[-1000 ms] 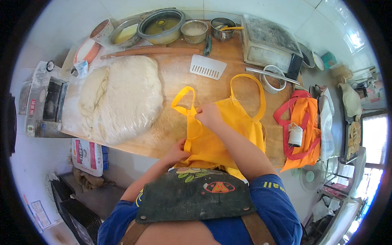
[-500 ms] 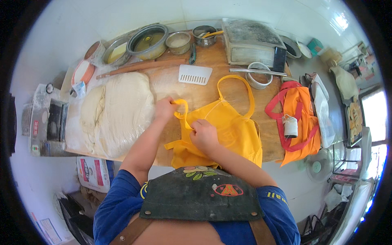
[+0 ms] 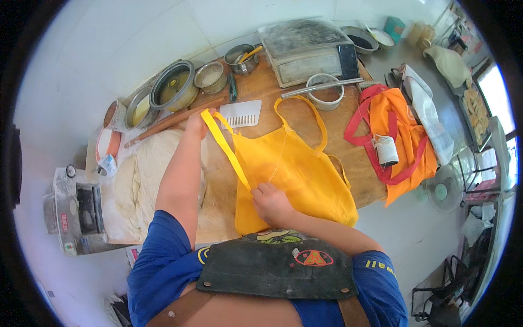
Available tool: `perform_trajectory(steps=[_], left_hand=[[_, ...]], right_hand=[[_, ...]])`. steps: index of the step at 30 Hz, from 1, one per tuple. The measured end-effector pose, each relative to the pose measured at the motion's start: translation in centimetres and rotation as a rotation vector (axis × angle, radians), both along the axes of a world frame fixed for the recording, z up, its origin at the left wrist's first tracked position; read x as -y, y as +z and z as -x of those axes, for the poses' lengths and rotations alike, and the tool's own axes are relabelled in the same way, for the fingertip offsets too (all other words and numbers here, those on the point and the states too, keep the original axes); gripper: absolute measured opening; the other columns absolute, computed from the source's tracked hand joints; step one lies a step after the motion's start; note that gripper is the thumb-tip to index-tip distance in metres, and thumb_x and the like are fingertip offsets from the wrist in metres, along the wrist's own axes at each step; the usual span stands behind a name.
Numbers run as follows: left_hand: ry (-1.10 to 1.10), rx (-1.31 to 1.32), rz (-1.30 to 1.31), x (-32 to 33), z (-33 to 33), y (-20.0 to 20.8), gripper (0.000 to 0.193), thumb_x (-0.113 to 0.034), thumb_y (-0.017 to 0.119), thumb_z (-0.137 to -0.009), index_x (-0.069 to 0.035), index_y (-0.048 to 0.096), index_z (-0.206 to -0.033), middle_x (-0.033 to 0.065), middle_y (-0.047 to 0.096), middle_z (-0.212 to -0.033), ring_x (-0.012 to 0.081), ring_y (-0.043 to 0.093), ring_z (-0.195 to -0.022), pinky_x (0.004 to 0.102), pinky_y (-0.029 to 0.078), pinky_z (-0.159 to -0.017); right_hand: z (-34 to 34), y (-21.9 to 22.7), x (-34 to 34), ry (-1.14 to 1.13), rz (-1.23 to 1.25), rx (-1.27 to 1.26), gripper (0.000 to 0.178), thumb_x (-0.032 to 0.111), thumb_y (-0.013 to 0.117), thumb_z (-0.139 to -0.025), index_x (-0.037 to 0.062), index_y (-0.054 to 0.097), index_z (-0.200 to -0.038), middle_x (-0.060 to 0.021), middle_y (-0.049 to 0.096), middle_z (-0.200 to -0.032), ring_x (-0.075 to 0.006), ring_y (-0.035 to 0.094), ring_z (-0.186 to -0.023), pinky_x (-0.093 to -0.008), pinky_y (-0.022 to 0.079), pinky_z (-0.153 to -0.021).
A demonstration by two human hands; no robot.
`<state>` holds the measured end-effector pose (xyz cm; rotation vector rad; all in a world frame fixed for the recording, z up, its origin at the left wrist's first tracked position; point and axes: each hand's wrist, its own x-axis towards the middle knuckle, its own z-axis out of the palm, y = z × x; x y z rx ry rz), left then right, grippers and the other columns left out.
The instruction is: The person sews a strap onto a yellow apron by hand using a needle and thread, pulling the thread through the fabric multiple times.
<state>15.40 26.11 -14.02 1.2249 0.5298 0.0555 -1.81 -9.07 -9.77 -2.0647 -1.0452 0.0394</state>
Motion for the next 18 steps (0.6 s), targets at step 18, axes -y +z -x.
perform_trajectory(steps=[18], left_hand=[[-0.047,-0.367,-0.636,6.3,13.4,0.5,0.021,-0.024,0.066,-0.080,-0.003,0.065,-0.077,0.0072,0.066,-0.066,0.0162,0.062,-0.059,0.0325,0.048,-0.058]], right_hand=[[0.9,-3.9,-0.7,-0.114,0.134,-0.365,0.021,0.022,0.068,-0.078,0.0015,0.061,-0.078,-0.0176,0.061,-0.081,-0.0357,0.062,-0.079,-0.0448,0.051,-0.069]])
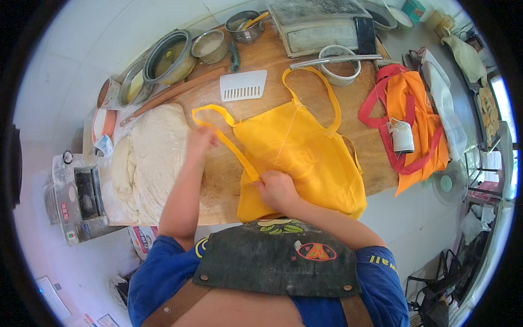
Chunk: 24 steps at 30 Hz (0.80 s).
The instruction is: The person sews a strap onto a yellow apron by hand using a needle and thread, pulling the thread through the fabric multiple times.
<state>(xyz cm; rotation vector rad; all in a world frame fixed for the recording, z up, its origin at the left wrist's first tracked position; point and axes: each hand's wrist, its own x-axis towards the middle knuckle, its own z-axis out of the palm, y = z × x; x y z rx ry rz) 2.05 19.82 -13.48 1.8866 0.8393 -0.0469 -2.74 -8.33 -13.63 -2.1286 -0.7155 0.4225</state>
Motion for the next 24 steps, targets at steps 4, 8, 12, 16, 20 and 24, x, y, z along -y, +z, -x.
perform_trajectory(steps=[4,8,12,16,20,24], left_hand=[[-0.287,-0.114,-0.177,7.6,7.3,-1.7,0.040,-0.039,0.073,-0.078,0.000,0.070,-0.084,0.0100,0.068,-0.070,0.0160,0.066,-0.064,0.0335,0.052,-0.062],[-0.074,-0.036,-0.081,8.8,8.3,-1.7,0.035,-0.033,0.070,-0.083,0.001,0.069,-0.085,0.0092,0.068,-0.072,0.0160,0.066,-0.063,0.0305,0.051,-0.058],[0.223,-0.020,0.458,9.2,9.3,-1.5,0.028,-0.026,0.064,-0.090,0.002,0.069,-0.090,0.0099,0.068,-0.080,0.0161,0.064,-0.061,0.0267,0.050,-0.055],[0.166,-0.031,0.419,9.4,10.0,-1.7,0.028,-0.027,0.066,-0.088,0.001,0.070,-0.091,0.0071,0.066,-0.074,0.0130,0.061,-0.058,0.0254,0.048,-0.053],[0.004,-0.088,0.074,9.7,9.7,-2.8,0.026,-0.027,0.073,-0.081,-0.001,0.071,-0.085,0.0028,0.064,-0.067,0.0102,0.059,-0.058,0.0247,0.046,-0.053],[0.050,-0.026,-0.009,10.4,9.7,-3.0,0.023,-0.024,0.076,-0.076,-0.002,0.071,-0.081,0.0040,0.065,-0.065,0.0135,0.059,-0.057,0.0281,0.047,-0.053]], right_hand=[[-0.3,-1.4,-1.0,-0.018,0.025,0.084,0.019,0.019,0.068,-0.076,0.0012,0.062,-0.075,-0.0174,0.062,-0.078,-0.0373,0.062,-0.078,-0.0457,0.051,-0.069],[-1.1,-1.5,-3.5,-0.069,-0.008,0.002,0.014,0.014,0.067,-0.074,0.0002,0.065,-0.075,-0.0174,0.065,-0.074,-0.0366,0.064,-0.073,-0.0441,0.052,-0.068],[-2.7,-2.0,-5.3,-0.132,-0.137,-0.080,0.013,0.012,0.069,-0.073,0.0004,0.068,-0.079,-0.0179,0.067,-0.074,-0.0347,0.066,-0.071,-0.0415,0.053,-0.067],[-2.9,-2.5,-5.6,-0.111,-0.140,-0.186,0.014,0.009,0.070,-0.073,0.0001,0.069,-0.084,-0.0171,0.068,-0.077,-0.0288,0.068,-0.070,-0.0364,0.054,-0.066],[-2.7,-3.5,-5.2,-0.122,-0.176,-0.256,0.017,0.006,0.069,-0.074,-0.0001,0.069,-0.090,-0.0165,0.069,-0.079,-0.0231,0.068,-0.071,-0.0325,0.053,-0.066],[-2.3,-4.4,-4.7,-0.093,-0.190,-0.245,0.025,0.008,0.071,-0.074,0.0001,0.068,-0.098,-0.0137,0.071,-0.085,-0.0190,0.068,-0.073,-0.0299,0.053,-0.065]])
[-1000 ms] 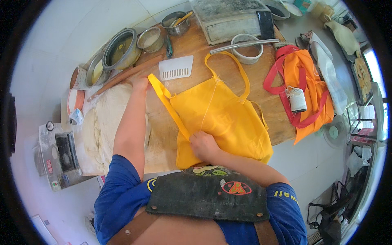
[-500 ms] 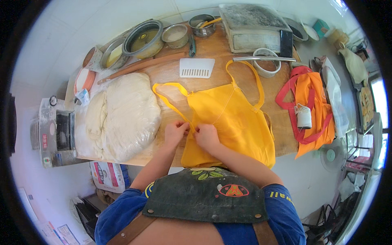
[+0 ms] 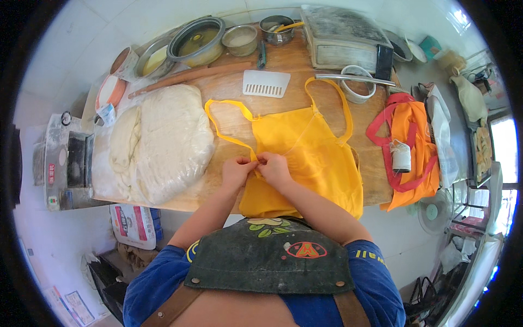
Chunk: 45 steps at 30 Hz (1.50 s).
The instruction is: The person sews a strap onto a yellow apron by hand using a needle and thread, pulling the thread through the fabric multiple times.
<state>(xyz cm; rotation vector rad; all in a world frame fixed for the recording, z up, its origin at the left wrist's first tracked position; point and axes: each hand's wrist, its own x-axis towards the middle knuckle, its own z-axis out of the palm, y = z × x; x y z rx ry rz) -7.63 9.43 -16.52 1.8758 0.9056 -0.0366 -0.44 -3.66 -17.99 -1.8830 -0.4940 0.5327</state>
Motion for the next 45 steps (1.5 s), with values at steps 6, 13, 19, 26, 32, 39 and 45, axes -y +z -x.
perform_trajectory(steps=[6,13,19,26,32,39,45], left_hand=[[-0.152,0.060,-0.449,1.5,0.2,1.2,0.018,-0.021,0.073,-0.074,-0.006,0.065,-0.079,0.0123,0.066,-0.074,0.0320,0.065,-0.072,0.0413,0.050,-0.064],[-0.201,-0.047,-0.565,1.8,-0.3,1.5,0.023,-0.023,0.076,-0.068,-0.006,0.063,-0.078,0.0123,0.065,-0.073,0.0303,0.064,-0.069,0.0415,0.050,-0.064],[-0.238,-0.154,-0.521,2.0,-1.2,3.2,0.023,-0.024,0.077,-0.065,-0.009,0.065,-0.076,0.0132,0.065,-0.073,0.0313,0.064,-0.069,0.0420,0.050,-0.063],[-0.264,-0.137,-0.463,1.7,-0.9,0.9,0.023,-0.019,0.074,-0.067,-0.006,0.068,-0.084,0.0160,0.068,-0.082,0.0335,0.066,-0.080,0.0430,0.051,-0.071],[-0.158,-0.187,-0.226,1.4,-1.6,2.2,0.016,-0.010,0.073,-0.068,-0.003,0.066,-0.080,0.0114,0.067,-0.076,0.0260,0.064,-0.070,0.0368,0.049,-0.062],[0.091,0.086,0.378,-1.1,2.3,3.9,0.015,-0.010,0.075,-0.071,-0.001,0.064,-0.077,0.0047,0.062,-0.068,0.0139,0.055,-0.057,0.0285,0.042,-0.052],[-0.095,-0.184,0.006,1.4,5.3,2.1,0.024,-0.018,0.078,-0.069,-0.002,0.064,-0.081,0.0077,0.063,-0.069,0.0196,0.062,-0.065,0.0334,0.047,-0.060]], right_hand=[[0.8,2.8,2.9,-0.018,0.146,0.254,0.025,0.006,0.071,-0.075,0.0003,0.067,-0.099,-0.0121,0.070,-0.083,-0.0207,0.067,-0.072,-0.0302,0.053,-0.065],[1.5,6.5,8.0,-0.119,-0.050,0.194,0.018,0.005,0.069,-0.075,0.0005,0.067,-0.093,-0.0124,0.066,-0.079,-0.0234,0.065,-0.068,-0.0314,0.052,-0.063],[2.2,8.2,13.2,-0.265,-0.055,0.248,0.018,0.003,0.069,-0.077,0.0007,0.067,-0.094,-0.0127,0.066,-0.081,-0.0233,0.065,-0.070,-0.0314,0.052,-0.064],[-5.4,6.6,23.1,-0.923,0.021,0.582,0.017,0.008,0.066,-0.083,-0.0005,0.066,-0.097,-0.0103,0.067,-0.086,-0.0201,0.063,-0.076,-0.0312,0.050,-0.072],[-10.6,14.4,33.3,-1.377,-0.443,0.650,0.022,0.008,0.051,-0.095,-0.0039,0.065,-0.107,-0.0085,0.068,-0.096,-0.0153,0.062,-0.072,-0.0272,0.049,-0.062],[-8.7,19.2,34.7,-1.067,-0.243,0.484,0.028,-0.002,0.049,-0.086,-0.0017,0.067,-0.108,-0.0084,0.068,-0.091,-0.0111,0.058,-0.064,-0.0237,0.046,-0.058],[-9.3,8.1,21.3,-0.482,0.368,0.260,0.033,0.025,0.075,-0.074,0.0003,0.068,-0.095,-0.0164,0.069,-0.085,-0.0278,0.066,-0.080,-0.0369,0.051,-0.072]])
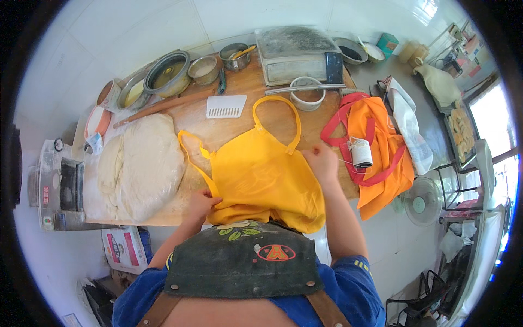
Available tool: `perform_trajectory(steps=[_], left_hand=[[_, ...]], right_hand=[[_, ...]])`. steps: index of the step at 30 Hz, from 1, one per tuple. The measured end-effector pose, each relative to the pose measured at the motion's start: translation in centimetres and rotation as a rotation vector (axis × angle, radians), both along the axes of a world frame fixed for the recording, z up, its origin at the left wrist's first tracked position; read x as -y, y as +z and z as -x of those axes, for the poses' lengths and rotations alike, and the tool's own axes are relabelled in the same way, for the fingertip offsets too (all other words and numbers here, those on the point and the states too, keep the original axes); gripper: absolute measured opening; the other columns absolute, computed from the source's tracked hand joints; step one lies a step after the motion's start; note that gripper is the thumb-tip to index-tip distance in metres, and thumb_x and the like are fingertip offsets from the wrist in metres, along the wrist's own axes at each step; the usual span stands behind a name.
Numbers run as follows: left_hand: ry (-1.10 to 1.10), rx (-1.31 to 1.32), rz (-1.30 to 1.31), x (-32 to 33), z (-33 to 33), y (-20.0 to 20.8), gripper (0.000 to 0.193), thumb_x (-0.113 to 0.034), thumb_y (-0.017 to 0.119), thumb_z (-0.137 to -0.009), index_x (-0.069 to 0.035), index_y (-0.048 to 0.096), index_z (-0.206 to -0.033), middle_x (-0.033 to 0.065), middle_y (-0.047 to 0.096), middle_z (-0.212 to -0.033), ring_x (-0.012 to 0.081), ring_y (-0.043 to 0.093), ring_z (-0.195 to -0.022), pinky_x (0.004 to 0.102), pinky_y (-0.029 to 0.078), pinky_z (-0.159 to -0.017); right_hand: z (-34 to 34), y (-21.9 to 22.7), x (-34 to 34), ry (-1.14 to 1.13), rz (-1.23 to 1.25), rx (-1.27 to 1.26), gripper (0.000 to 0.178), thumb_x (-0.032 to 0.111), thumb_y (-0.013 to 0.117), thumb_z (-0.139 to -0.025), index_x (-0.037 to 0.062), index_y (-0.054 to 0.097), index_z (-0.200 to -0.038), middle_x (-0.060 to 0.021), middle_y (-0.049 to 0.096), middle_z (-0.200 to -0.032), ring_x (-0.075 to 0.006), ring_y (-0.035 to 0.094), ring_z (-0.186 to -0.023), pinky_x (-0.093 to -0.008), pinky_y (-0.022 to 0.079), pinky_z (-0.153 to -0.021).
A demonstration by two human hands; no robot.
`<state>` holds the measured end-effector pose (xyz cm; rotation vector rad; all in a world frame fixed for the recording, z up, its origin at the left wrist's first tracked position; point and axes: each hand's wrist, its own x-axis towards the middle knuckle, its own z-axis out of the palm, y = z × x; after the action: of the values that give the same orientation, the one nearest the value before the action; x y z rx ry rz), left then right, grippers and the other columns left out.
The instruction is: The person sews a strap onto a yellow apron by hand using a needle and thread, pulling the thread through the fabric multiple times.
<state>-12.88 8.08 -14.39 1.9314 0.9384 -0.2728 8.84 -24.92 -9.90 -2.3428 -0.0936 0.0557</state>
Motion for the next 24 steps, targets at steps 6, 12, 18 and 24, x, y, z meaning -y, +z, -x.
perform_trajectory(steps=[6,12,18,24], left_hand=[[-0.130,0.047,-0.232,1.6,0.2,1.3,0.031,-0.020,0.080,-0.064,-0.003,0.064,-0.084,0.0114,0.065,-0.075,0.0273,0.064,-0.072,0.0378,0.050,-0.065],[-0.198,0.076,-0.203,2.0,0.5,1.3,0.039,-0.011,0.076,-0.067,-0.002,0.057,-0.100,0.0134,0.066,-0.083,0.0309,0.065,-0.080,0.0389,0.051,-0.071],[-0.233,0.193,-0.215,0.9,-3.4,1.0,0.044,-0.003,0.075,-0.067,-0.003,0.054,-0.106,0.0138,0.066,-0.088,0.0293,0.065,-0.085,0.0392,0.050,-0.072],[-0.247,0.390,-0.352,-3.0,-8.7,-2.3,0.044,-0.002,0.075,-0.064,-0.003,0.055,-0.103,0.0116,0.065,-0.083,0.0277,0.064,-0.078,0.0376,0.049,-0.068]], right_hand=[[2.9,-7.2,-4.3,0.035,0.110,0.095,0.031,0.023,0.075,-0.072,0.0021,0.065,-0.093,-0.0192,0.067,-0.085,-0.0380,0.063,-0.084,-0.0453,0.049,-0.074],[7.8,-6.4,-2.3,-0.077,0.080,0.015,0.026,0.019,0.074,-0.072,0.0025,0.064,-0.091,-0.0187,0.066,-0.083,-0.0381,0.062,-0.080,-0.0454,0.048,-0.072],[8.8,-6.5,-1.7,-0.216,-0.006,0.039,0.024,0.017,0.074,-0.072,0.0015,0.065,-0.088,-0.0183,0.066,-0.079,-0.0361,0.064,-0.075,-0.0425,0.049,-0.068],[8.2,-6.6,-2.9,-0.268,-0.128,-0.045,0.027,0.020,0.074,-0.074,-0.0002,0.067,-0.090,-0.0170,0.067,-0.076,-0.0310,0.065,-0.072,-0.0401,0.049,-0.068]])
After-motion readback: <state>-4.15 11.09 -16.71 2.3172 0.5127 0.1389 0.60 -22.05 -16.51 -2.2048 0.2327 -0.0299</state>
